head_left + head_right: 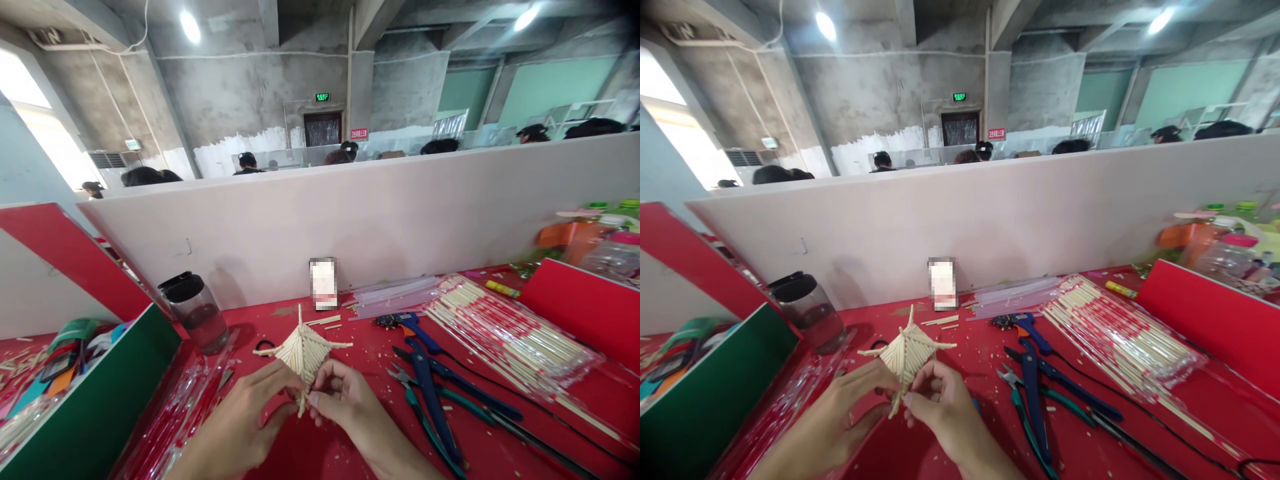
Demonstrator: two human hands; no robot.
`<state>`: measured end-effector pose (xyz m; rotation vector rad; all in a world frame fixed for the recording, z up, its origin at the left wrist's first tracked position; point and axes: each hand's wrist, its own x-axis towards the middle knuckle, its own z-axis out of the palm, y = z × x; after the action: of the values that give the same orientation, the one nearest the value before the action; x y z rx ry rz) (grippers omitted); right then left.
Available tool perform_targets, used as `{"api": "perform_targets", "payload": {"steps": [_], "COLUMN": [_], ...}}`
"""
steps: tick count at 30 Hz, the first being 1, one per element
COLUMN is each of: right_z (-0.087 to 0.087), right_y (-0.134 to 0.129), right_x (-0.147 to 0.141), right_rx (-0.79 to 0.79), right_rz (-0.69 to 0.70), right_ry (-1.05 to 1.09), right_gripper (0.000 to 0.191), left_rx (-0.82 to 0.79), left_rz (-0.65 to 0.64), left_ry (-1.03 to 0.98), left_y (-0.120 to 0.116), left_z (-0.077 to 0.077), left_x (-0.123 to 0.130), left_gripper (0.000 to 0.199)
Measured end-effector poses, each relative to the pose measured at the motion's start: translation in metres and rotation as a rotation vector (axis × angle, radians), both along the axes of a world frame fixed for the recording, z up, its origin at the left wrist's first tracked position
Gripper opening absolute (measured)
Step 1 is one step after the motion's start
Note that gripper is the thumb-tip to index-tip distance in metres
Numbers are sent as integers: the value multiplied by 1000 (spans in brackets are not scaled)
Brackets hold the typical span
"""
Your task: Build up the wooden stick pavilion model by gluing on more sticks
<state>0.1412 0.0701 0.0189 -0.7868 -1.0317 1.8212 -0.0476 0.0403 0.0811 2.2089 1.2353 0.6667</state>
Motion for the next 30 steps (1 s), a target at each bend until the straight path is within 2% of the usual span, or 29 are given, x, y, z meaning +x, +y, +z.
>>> {"api": "perform_targets", "payload": {"steps": [15, 30], "right_z": [-1, -2], "right_y": [-4, -3], "right_x": [-6, -6], "right_rx": [-12, -27], "right_rz": [-28, -25], "right_ry": [3, 35], "right_gripper": [30, 29], "left_rx": [18, 2], "left_rz": [-5, -19], "left_ry": [-4, -18], "left_y": [1, 0], "left_z": [2, 3], "left_x": [2, 2], "left_gripper": [38, 34]}}
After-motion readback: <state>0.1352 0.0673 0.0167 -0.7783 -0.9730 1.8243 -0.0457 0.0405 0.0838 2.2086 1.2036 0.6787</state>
